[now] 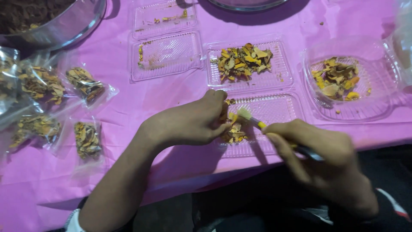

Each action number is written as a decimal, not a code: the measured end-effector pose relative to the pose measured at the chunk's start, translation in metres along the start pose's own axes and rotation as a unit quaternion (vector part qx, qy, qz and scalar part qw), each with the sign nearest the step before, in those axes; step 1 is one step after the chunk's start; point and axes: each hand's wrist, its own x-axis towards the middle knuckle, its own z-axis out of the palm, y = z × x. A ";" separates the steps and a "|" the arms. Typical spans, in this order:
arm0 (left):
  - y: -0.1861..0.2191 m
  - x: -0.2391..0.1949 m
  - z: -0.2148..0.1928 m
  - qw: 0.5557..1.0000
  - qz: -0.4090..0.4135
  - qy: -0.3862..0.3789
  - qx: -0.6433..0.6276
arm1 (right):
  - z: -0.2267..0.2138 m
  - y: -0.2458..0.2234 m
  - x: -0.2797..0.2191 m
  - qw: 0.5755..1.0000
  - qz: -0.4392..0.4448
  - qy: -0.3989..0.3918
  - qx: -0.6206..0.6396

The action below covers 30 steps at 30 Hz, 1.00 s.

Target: A person is sorting and arranging dried tea leaves into small plastic containers using a brush and their hands on a pink-covered table.

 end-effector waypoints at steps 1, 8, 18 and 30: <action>0.000 0.000 -0.002 1.000 0.005 -0.007 0.005 | -0.003 -0.003 0.000 1.000 0.015 -0.009 0.012; 0.003 -0.001 -0.008 0.996 -0.014 -0.030 -0.083 | -0.040 -0.002 0.006 0.991 0.127 -0.027 0.018; 0.010 -0.002 -0.013 0.994 -0.065 -0.026 -0.078 | -0.007 0.014 0.030 0.981 0.010 -0.109 0.163; 0.006 -0.002 -0.012 0.996 -0.051 -0.029 -0.073 | -0.007 0.011 0.031 0.984 0.015 -0.090 0.154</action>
